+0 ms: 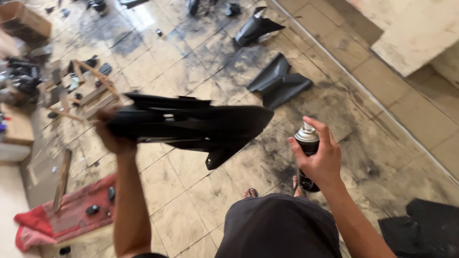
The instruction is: The person spray paints several black plastic motorcycle parts with a black aerosol can. They hold each part in one hand, rotate it to cover all surfaces, and then place it on the floor before picking up the next part.
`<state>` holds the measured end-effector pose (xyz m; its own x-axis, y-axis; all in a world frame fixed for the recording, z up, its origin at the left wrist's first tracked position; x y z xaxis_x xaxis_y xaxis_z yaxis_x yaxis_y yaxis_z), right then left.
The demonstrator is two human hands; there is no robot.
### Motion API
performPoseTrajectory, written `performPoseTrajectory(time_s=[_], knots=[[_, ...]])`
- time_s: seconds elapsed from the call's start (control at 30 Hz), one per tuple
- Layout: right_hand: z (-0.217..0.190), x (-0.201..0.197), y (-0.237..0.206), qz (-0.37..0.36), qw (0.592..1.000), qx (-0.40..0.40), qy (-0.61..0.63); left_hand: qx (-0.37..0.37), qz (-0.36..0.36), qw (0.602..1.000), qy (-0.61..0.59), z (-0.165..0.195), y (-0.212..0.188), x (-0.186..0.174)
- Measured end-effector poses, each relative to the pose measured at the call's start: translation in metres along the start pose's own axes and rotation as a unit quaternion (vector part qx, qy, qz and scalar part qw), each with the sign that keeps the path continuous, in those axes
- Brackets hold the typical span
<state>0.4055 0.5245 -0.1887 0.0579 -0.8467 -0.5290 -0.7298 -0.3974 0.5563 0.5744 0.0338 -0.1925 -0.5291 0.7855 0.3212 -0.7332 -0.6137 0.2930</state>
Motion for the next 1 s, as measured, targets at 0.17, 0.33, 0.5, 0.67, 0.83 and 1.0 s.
performPoseTrajectory(time_s=[0.17, 0.33, 0.5, 0.67, 0.83, 1.0], knots=[[-0.086, 0.003, 0.040, -0.019, 0.971, -0.162, 0.177, -0.051, -0.185, 0.969, 0.158, -0.019, -0.011, 0.092], [-0.121, 0.000, 0.051, -0.015, 0.951, -0.249, 0.185, 0.014, -0.258, 0.917, 0.304, -0.016, -0.005, 0.133], [-0.063, 0.025, 0.023, -0.070, 0.986, -0.123, 0.094, -0.052, -0.162, 0.980, 0.101, -0.015, 0.009, 0.062], [0.029, 0.025, -0.026, -0.028, 0.998, 0.044, 0.026, -0.018, -0.091, 0.992, -0.080, 0.020, 0.019, -0.059], [0.051, 0.012, -0.054, 0.059, 0.997, 0.037, -0.017, -0.017, 0.027, 0.998, -0.057, 0.066, 0.014, -0.139], [-0.033, -0.005, -0.073, 0.047, 0.967, -0.237, 0.078, -0.091, 0.013, 0.984, -0.153, 0.067, -0.010, -0.154]])
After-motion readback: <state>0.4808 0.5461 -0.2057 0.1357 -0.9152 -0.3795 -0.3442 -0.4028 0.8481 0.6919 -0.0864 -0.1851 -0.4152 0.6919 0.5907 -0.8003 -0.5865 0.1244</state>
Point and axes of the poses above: each hand's wrist, its own y-axis towards the middle knuckle, its own x-axis out of the palm, z = x × y, the point moved 4 cm from there along y, towards the middle knuckle, and after that the axes turned 14 degrees about -x, right-handed, at the moved point
